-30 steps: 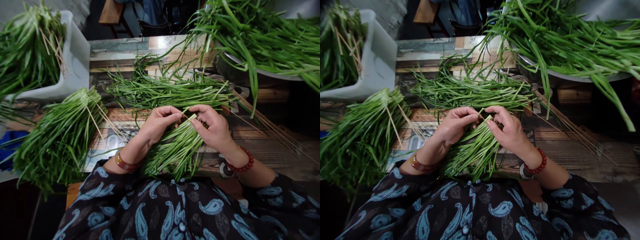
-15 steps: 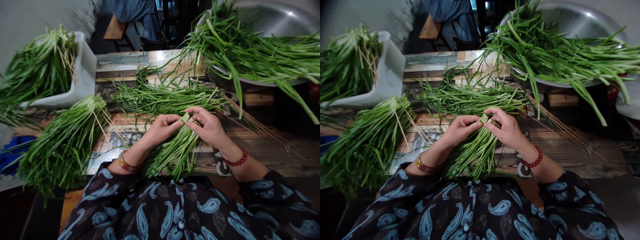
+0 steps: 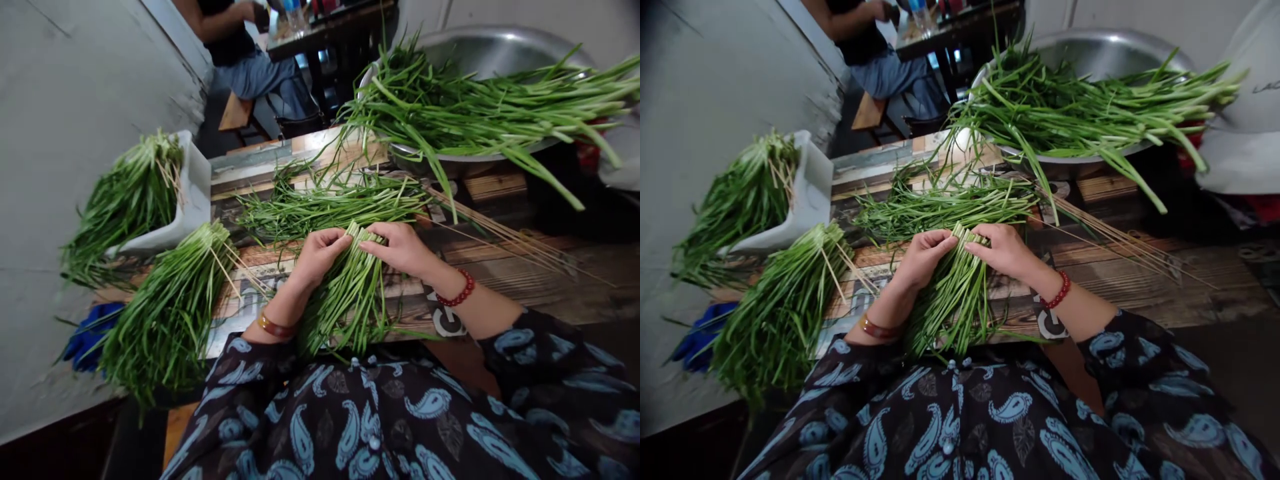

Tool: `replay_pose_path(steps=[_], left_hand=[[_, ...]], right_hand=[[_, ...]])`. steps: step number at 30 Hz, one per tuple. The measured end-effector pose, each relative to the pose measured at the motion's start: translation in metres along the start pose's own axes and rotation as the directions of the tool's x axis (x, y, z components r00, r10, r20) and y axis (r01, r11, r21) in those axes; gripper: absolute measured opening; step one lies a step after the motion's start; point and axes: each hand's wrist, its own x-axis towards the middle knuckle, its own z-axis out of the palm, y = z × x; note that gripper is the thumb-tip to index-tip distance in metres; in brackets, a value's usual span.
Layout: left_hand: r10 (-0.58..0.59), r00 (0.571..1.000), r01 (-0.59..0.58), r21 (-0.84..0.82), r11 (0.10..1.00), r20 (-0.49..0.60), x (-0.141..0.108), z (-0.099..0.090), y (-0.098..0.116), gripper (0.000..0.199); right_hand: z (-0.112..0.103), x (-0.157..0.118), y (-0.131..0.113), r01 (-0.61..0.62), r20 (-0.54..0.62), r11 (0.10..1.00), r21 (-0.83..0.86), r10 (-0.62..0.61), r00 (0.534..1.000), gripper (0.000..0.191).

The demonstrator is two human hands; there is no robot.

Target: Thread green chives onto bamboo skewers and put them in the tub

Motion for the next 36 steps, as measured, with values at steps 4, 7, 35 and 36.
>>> replay_pose_path(steps=[4,7,35,36], left_hand=[[-0.05,0.999,0.047,-0.173,0.984,-0.013,0.002,-0.009,0.005,0.031],[-0.033,0.998,0.022,-0.231,0.973,-0.046,0.001,-0.014,0.01,0.032],[0.066,0.975,-0.102,-0.162,0.981,-0.214,-0.017,-0.058,0.036,0.044],[0.083,0.969,-0.12,-0.151,0.981,-0.232,-0.021,-0.058,0.035,0.042]], right_hand=[[-0.019,0.003,0.005,-0.226,0.14,0.905,0.362,0.187,0.972,0.041],[-0.026,0.002,0.007,-0.306,0.193,0.855,0.418,0.246,0.95,0.045],[-0.023,-0.002,0.008,-0.286,0.334,0.94,0.186,0.214,0.918,0.022],[-0.023,-0.002,0.008,-0.285,0.334,0.94,0.187,0.212,0.919,0.022]])
